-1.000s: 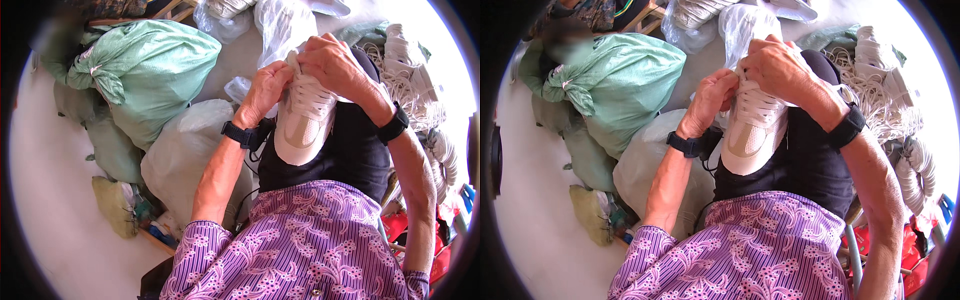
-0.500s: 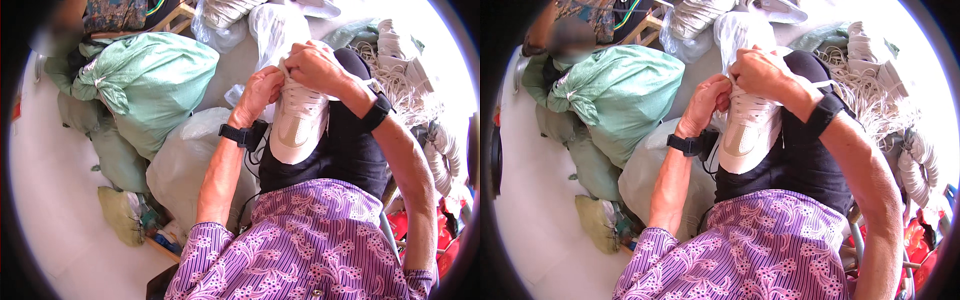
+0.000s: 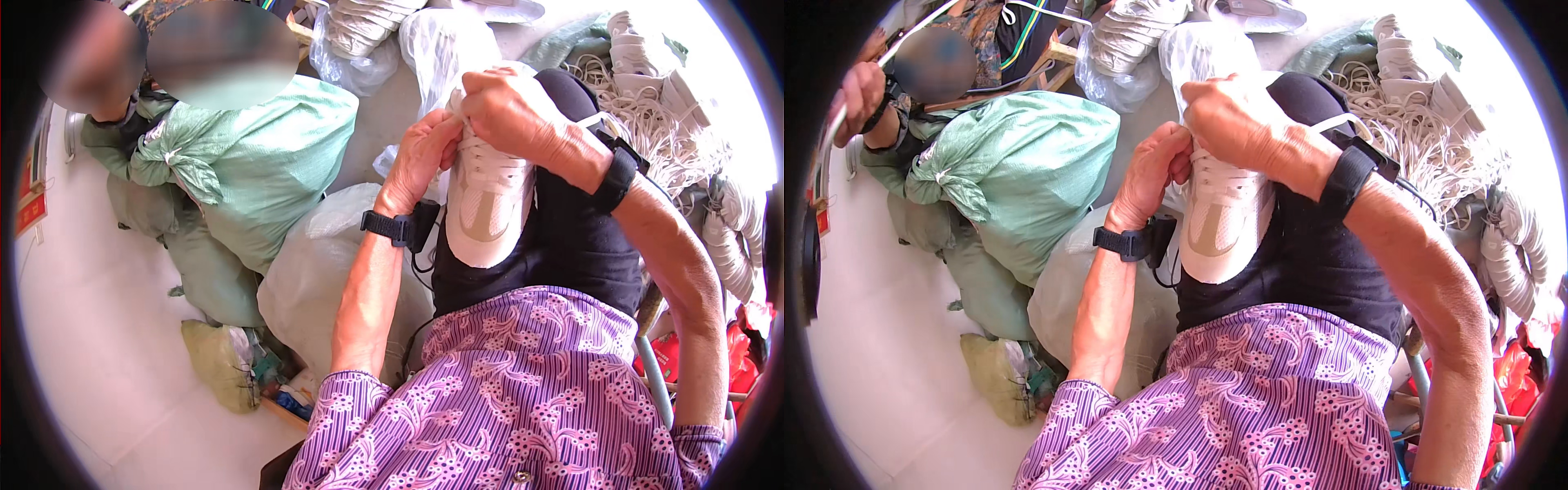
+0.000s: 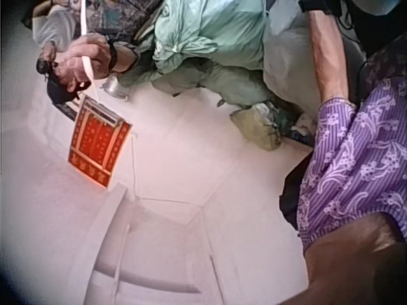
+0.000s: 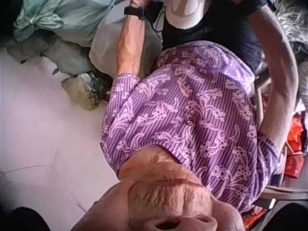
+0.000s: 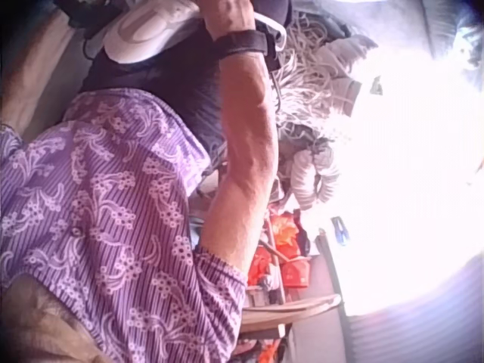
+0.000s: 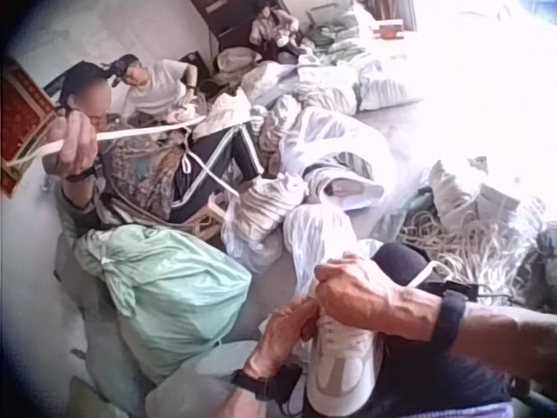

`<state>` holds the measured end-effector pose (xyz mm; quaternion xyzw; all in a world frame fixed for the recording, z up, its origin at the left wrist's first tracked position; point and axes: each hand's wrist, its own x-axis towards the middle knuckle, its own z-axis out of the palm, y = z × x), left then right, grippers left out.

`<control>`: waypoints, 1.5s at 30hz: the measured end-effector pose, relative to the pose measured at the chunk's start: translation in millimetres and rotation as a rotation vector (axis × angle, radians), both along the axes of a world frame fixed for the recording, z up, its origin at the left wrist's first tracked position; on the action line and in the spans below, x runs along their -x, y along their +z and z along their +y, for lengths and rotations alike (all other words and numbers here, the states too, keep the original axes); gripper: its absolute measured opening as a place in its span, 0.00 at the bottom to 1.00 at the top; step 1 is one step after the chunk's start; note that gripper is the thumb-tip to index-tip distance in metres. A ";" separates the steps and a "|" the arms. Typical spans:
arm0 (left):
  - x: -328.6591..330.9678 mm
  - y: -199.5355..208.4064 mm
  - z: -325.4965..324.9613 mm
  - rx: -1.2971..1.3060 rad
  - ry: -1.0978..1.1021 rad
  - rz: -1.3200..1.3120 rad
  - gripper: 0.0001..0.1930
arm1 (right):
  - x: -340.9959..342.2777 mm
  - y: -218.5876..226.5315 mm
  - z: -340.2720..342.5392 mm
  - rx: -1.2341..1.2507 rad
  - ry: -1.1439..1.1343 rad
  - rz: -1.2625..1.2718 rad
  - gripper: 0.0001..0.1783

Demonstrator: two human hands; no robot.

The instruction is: Lacing a shoe and tying bundles of components as part of an assembly process.

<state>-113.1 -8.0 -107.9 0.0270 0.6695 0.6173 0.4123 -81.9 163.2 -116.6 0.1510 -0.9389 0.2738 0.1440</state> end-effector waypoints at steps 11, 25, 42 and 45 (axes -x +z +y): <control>-5.5 -7.4 -1.2 -0.083 -0.007 -0.006 0.09 | -1.9 17.9 1.2 -0.209 0.050 -0.072 0.05; 15.2 12.0 -53.8 -0.164 0.264 -0.005 0.07 | -15.5 0.6 127.1 0.005 -0.300 -0.098 0.05; 1.8 4.4 -11.7 -0.659 0.430 -0.239 0.15 | -71.7 12.8 119.9 0.002 -0.494 -0.068 0.03; 9.7 3.4 -26.5 0.215 0.283 0.311 0.12 | -67.0 26.4 83.3 0.113 -0.205 -0.070 0.02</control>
